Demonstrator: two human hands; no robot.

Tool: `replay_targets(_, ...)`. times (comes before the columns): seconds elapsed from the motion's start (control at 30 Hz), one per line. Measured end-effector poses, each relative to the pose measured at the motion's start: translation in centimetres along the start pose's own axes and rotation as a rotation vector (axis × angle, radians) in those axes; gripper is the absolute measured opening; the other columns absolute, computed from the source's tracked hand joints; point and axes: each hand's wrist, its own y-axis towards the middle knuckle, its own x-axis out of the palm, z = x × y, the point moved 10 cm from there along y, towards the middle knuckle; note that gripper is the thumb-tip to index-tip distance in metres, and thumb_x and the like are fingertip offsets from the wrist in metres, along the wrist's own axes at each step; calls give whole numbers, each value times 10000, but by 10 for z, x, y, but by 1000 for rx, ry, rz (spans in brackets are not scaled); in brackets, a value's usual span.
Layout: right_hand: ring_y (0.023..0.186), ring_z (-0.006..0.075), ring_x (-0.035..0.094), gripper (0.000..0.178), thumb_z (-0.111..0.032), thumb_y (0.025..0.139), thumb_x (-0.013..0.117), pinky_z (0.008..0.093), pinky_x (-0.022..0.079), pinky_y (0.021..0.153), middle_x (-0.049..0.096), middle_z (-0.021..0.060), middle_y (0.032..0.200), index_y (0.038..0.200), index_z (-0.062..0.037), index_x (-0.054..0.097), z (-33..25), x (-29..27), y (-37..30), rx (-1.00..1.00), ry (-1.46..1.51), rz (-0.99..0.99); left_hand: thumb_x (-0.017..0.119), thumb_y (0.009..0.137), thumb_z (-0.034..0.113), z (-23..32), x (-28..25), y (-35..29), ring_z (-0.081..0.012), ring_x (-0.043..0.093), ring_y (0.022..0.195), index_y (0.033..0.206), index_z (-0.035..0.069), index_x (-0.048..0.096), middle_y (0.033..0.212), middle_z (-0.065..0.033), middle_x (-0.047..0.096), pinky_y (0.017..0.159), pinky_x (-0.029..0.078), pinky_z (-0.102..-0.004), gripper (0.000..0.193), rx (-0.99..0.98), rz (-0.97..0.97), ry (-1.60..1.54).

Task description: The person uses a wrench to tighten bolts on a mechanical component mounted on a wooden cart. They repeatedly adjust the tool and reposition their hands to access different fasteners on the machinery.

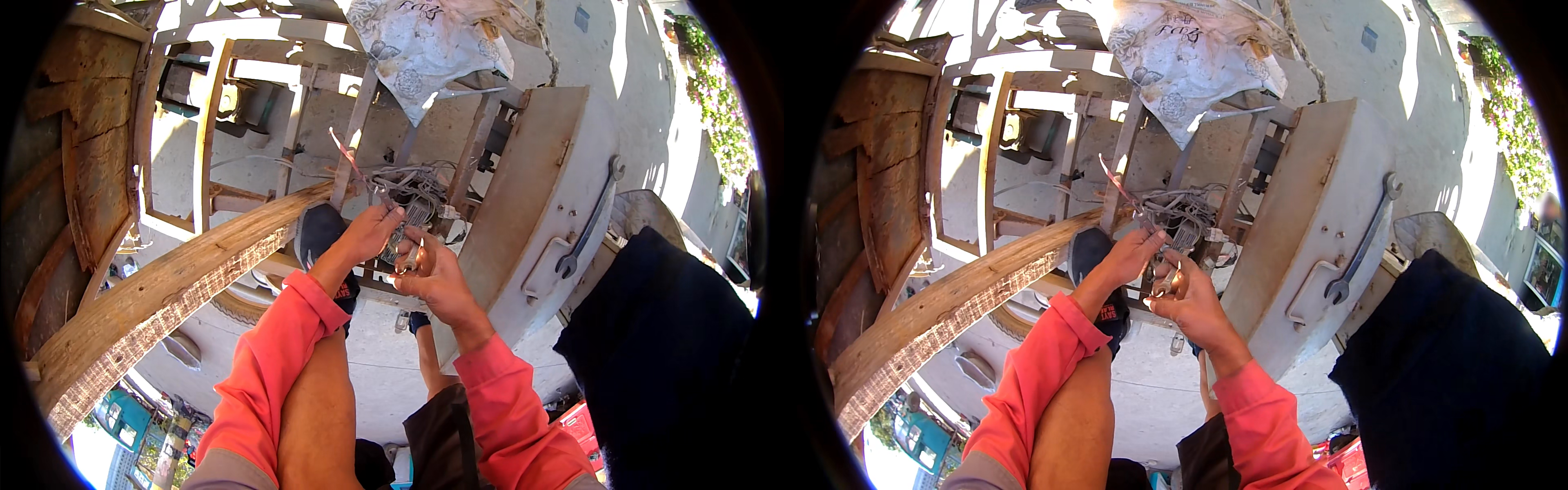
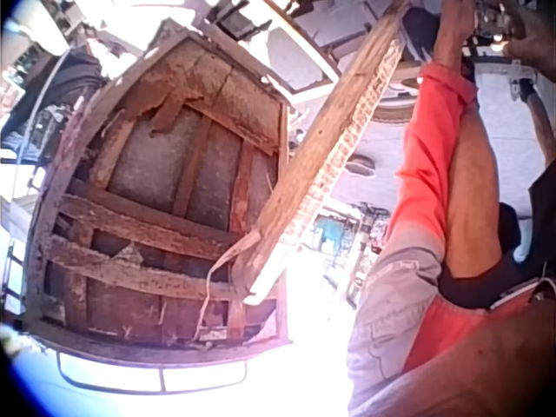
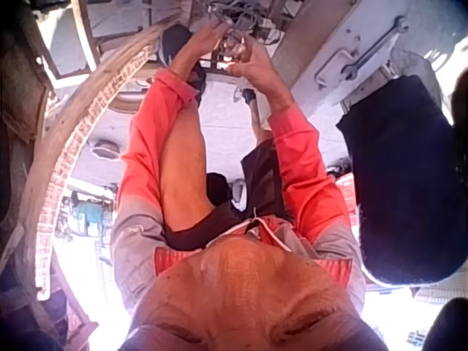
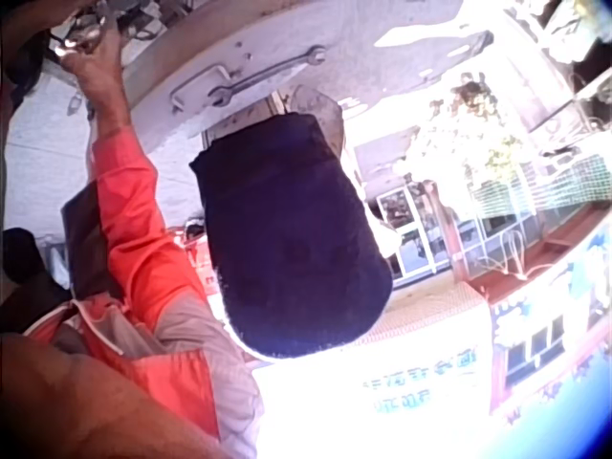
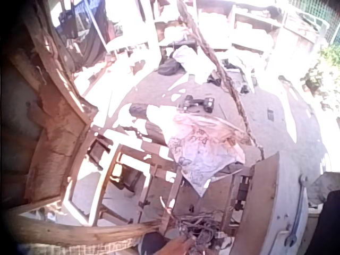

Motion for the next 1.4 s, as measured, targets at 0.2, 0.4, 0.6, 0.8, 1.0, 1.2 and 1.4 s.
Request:
replay_targets(0.2,616,90,533,305,-81,880,625,259,476,524,554,17,757,1151,46,569,1,-33,8,-84,-95,376,447,1013,360,-6,0,4,-139,527,894,1048,13,617,939,-52,617,826,426,-309,388,13,-11,38)
replay_targets(0.4,466,92,447,309,-283,959,481,253,361,409,518,24,609,898,-3,596,7,-52,16,-36,58,494,459,1002,335,-1,0,4,-130,513,760,1040,-21,615,792,-49,600,706,431,-313,390,34,32,38)
replay_targets(0.6,445,97,427,263,-221,937,469,260,346,391,507,30,601,874,5,587,15,-56,27,32,91,459,451,1012,362,-4,2,3,-125,493,826,1027,18,623,865,-21,589,765,418,-294,385,-59,-10,46)
replay_targets(0.8,502,102,421,257,-264,935,470,268,328,433,491,18,639,966,-19,541,25,-56,37,114,90,364,456,1014,342,-10,1,7,-114,483,831,1044,14,616,867,-18,584,766,422,-296,366,-21,-9,48)
replay_targets(1.0,512,102,422,243,-261,940,466,265,324,436,492,19,646,959,-26,524,23,-55,42,182,68,369,476,1010,305,-14,3,7,-117,492,853,1067,-4,611,890,-30,595,787,426,-302,342,-49,-14,68)
replay_targets(1.2,474,112,451,271,-232,939,464,276,361,397,528,51,630,944,22,555,24,-58,49,166,32,356,477,1008,294,-14,3,7,-121,498,842,1068,-11,607,879,-38,597,780,431,-308,337,-41,-18,133)
replay_targets(1.4,483,109,478,265,-224,951,451,260,386,395,552,54,645,946,19,559,29,-59,50,187,95,359,485,999,289,-5,3,5,-131,504,795,1034,-25,598,826,-57,591,743,438,-322,335,-25,-22,224)
